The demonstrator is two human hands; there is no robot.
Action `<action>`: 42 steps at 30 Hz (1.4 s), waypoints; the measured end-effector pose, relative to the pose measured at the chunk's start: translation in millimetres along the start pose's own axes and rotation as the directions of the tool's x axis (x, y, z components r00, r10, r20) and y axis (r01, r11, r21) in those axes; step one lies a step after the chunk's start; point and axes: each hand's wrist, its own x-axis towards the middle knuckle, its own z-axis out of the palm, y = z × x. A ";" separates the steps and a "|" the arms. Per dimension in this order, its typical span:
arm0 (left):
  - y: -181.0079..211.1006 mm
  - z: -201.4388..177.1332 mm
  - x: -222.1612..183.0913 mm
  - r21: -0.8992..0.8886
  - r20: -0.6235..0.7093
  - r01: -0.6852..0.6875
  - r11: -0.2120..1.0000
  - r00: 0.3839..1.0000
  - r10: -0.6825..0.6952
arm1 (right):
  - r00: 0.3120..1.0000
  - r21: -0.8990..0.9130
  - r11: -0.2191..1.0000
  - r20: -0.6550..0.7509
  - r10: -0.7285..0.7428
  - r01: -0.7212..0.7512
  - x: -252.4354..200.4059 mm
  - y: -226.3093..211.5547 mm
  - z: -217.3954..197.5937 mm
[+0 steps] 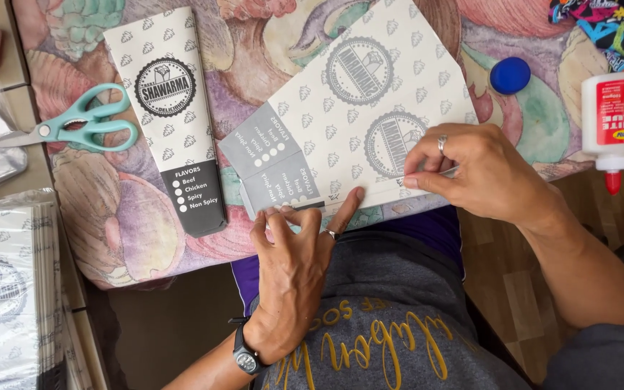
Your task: Sorting and folding printed paper shawarma wraps on a table
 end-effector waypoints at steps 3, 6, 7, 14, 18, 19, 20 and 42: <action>1.7 1.0 -0.3 0.003 0.003 0.011 1.000 1.000 -0.011 | 0.978 -0.106 0.975 0.056 0.201 -0.194 2.7 -3.7 1.3; 4.7 1.7 0.2 -0.020 -0.007 0.036 0.999 0.999 -0.036 | 0.958 -0.227 0.937 0.046 0.283 -0.266 -2.5 -6.4 -0.9; 4.9 0.7 -0.3 -0.033 0.009 0.035 0.999 0.999 -0.035 | 0.980 -0.293 0.939 0.022 0.196 -0.181 -7.4 -6.3 -2.6; 12.5 10.1 -0.3 -0.032 -0.023 0.095 0.995 0.995 -0.095 | 0.991 -0.180 0.982 -0.117 -0.072 0.050 -26.2 3.3 -7.7; 12.5 11.8 -0.8 -0.017 -0.025 0.081 0.997 0.996 -0.082 | 0.986 -0.165 0.983 -0.128 -0.103 0.081 -24.6 10.0 -7.7; 11.9 10.9 -0.3 -0.029 -0.031 0.082 0.996 0.996 -0.082 | 0.987 -0.196 0.979 -0.138 -0.085 0.057 -24.5 11.1 -7.8; 11.8 9.8 -0.3 -0.043 -0.036 0.081 0.996 0.996 -0.083 | 0.987 -0.227 0.973 -0.147 -0.067 0.032 -25.0 12.1 -7.7; 10.9 16.2 -0.5 -0.011 -0.109 0.066 0.998 0.992 -0.066 | 0.939 -0.276 0.948 -0.338 0.059 -0.159 -56.0 20.8 -11.9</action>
